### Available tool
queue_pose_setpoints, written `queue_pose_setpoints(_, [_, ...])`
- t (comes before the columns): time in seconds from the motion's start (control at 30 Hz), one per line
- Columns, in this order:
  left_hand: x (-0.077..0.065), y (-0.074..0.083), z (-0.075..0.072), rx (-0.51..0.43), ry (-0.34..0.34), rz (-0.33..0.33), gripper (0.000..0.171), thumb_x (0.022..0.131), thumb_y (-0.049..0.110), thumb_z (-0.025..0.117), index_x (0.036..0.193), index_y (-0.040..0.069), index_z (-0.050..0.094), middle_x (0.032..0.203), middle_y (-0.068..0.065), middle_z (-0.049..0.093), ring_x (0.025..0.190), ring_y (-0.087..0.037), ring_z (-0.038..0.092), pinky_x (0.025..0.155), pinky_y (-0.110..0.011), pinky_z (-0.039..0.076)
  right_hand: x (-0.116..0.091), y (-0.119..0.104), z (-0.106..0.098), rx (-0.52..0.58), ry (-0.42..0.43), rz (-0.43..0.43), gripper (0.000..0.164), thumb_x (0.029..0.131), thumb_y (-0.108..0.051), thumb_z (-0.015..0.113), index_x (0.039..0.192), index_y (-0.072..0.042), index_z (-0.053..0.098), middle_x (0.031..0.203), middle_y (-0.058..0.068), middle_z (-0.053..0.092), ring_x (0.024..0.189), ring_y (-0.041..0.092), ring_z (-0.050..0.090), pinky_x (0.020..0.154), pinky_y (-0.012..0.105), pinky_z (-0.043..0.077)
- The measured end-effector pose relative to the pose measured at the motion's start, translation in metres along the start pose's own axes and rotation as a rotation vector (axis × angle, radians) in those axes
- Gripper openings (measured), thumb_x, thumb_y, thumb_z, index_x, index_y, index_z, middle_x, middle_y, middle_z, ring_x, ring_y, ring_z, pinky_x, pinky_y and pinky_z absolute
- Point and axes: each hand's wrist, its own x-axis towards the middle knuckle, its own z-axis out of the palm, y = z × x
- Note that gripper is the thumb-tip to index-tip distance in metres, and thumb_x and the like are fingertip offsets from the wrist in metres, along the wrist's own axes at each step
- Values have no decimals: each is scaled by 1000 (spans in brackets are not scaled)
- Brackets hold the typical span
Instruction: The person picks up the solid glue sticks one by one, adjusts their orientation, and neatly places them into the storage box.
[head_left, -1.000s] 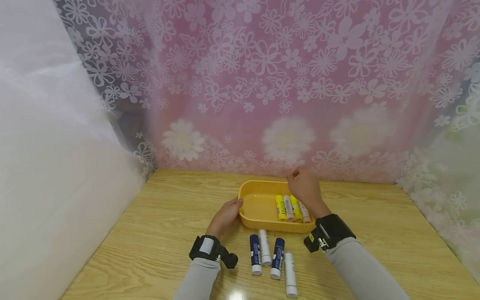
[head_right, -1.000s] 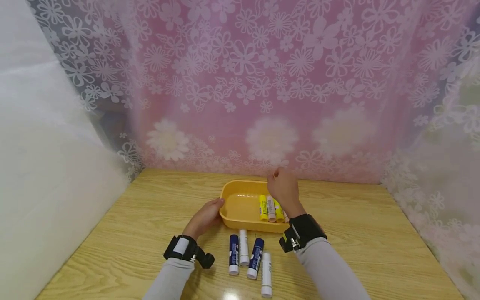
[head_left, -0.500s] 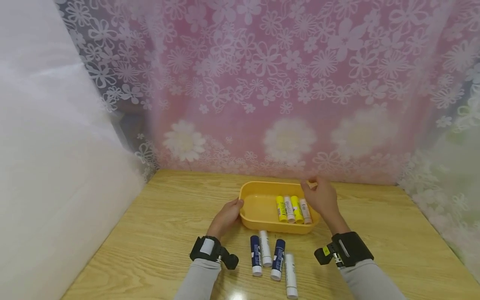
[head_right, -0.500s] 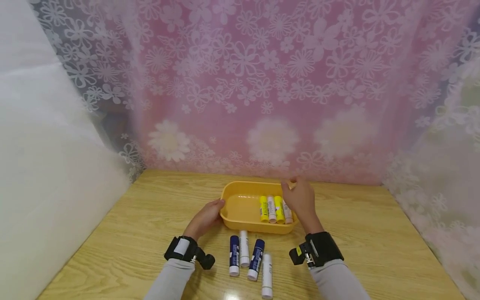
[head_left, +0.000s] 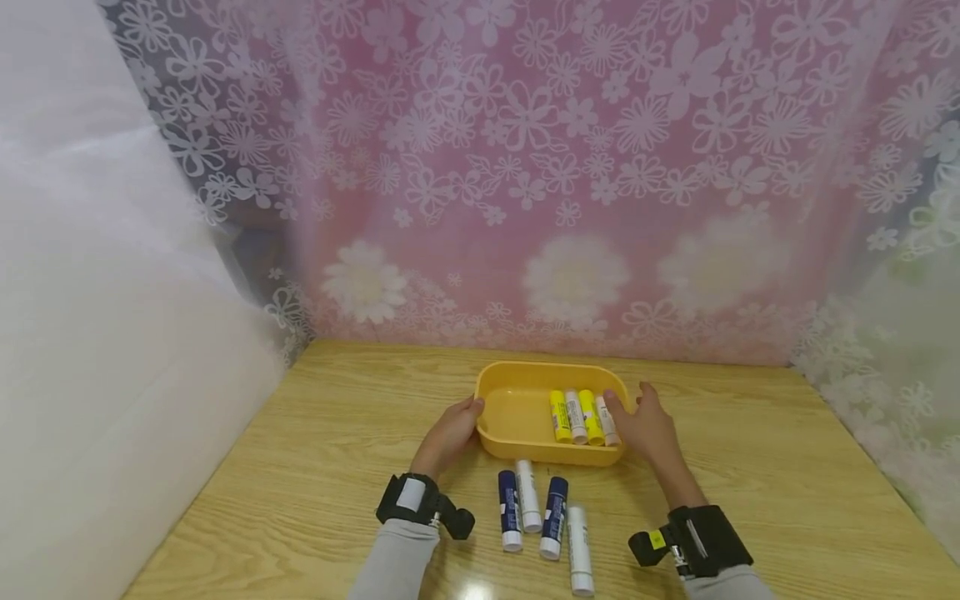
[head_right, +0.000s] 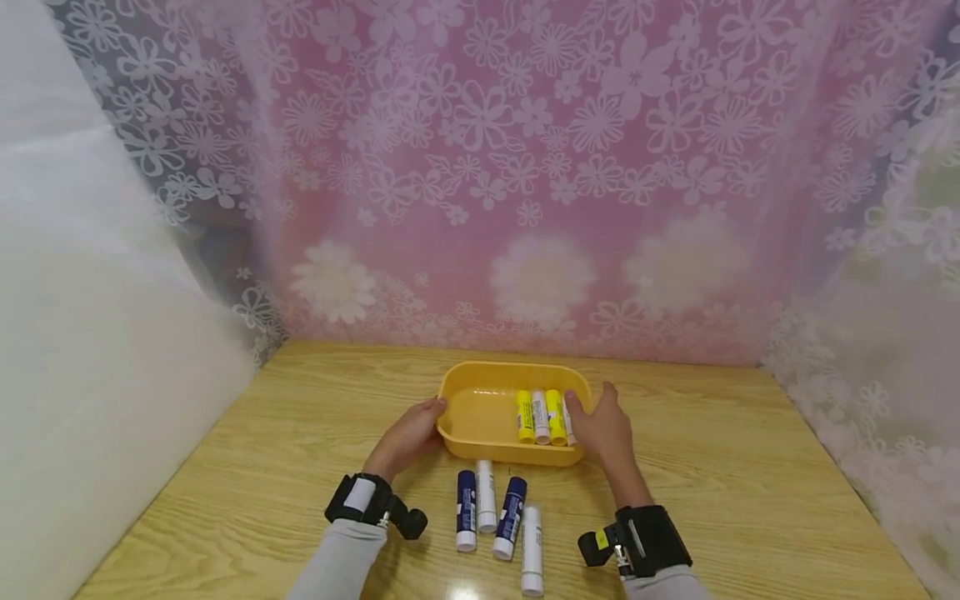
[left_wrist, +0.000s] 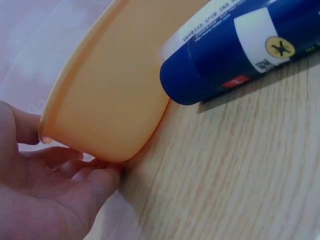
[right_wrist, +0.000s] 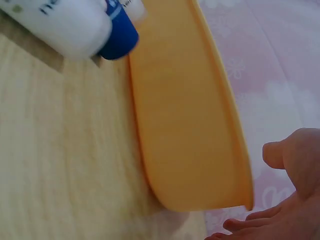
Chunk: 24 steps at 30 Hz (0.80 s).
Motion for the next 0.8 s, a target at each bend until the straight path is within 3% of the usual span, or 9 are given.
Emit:
queue_pose_setpoints(0.2, [1, 0, 0, 4, 5, -22, 54, 105, 35, 31, 148, 3, 29, 153, -12, 31, 138, -28, 33, 110, -48, 30, -5, 6, 7, 45, -59, 50, 90, 96, -63, 21, 146, 12, 14, 144, 37, 26, 131, 53, 27, 105, 62, 28])
queue_pose_setpoints(0.37, [0, 0, 0, 26, 12, -27, 54, 104, 36, 31, 148, 4, 31, 152, -11, 33, 137, -28, 34, 110, -48, 30, -10, 5, 7, 92, -84, 77, 91, 95, -64, 14, 143, 13, 24, 143, 35, 30, 131, 51, 29, 104, 61, 29])
queue_pose_setpoints(0.8, [2, -1, -1, 9, 2, -31, 54, 104, 36, 31, 149, 4, 29, 152, -11, 32, 138, -28, 32, 110, -48, 29, -21, 13, 8, 221, -132, 96, 89, 96, -63, 17, 143, 12, 26, 144, 33, 31, 133, 48, 28, 105, 61, 28])
